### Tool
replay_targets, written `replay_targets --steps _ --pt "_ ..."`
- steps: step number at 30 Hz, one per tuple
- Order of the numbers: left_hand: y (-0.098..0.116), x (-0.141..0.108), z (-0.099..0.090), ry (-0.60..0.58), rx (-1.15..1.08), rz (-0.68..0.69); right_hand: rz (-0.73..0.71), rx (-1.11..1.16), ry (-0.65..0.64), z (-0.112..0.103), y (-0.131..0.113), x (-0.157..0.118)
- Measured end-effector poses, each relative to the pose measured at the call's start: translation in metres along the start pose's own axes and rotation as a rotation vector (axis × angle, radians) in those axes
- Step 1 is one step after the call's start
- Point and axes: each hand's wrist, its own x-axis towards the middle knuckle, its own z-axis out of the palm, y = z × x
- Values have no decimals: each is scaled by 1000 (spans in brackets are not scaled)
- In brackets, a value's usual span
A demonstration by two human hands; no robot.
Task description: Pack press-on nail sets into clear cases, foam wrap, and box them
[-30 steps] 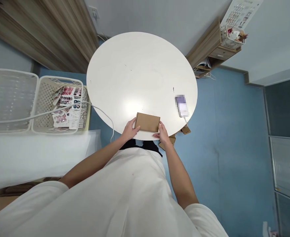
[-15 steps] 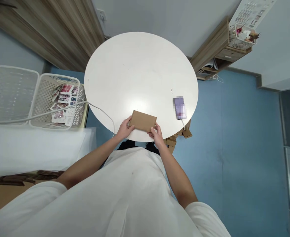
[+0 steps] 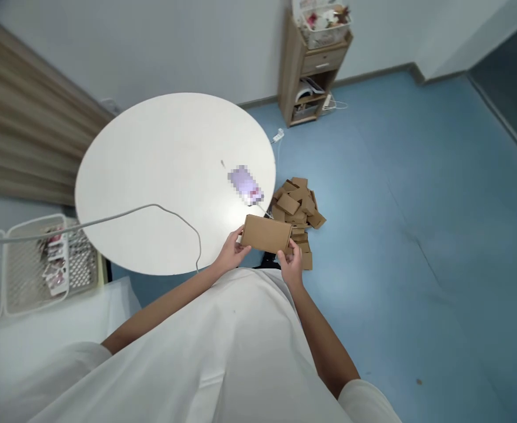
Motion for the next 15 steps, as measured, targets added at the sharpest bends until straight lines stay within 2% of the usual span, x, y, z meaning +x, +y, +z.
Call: replay_targets --steps 4,8,11,15 --pt "21 38 52 -195 74 -63 71 -36 149 -44 18 12" --pt "30 77 94 -284 121 -122 143 -32 225 -70 22 37" --pt "35 102 116 -274 141 -135 146 -27 239 -81 17 59" --pt "40 123 132 -278 214 -111 131 -61 223 -90 15 81"
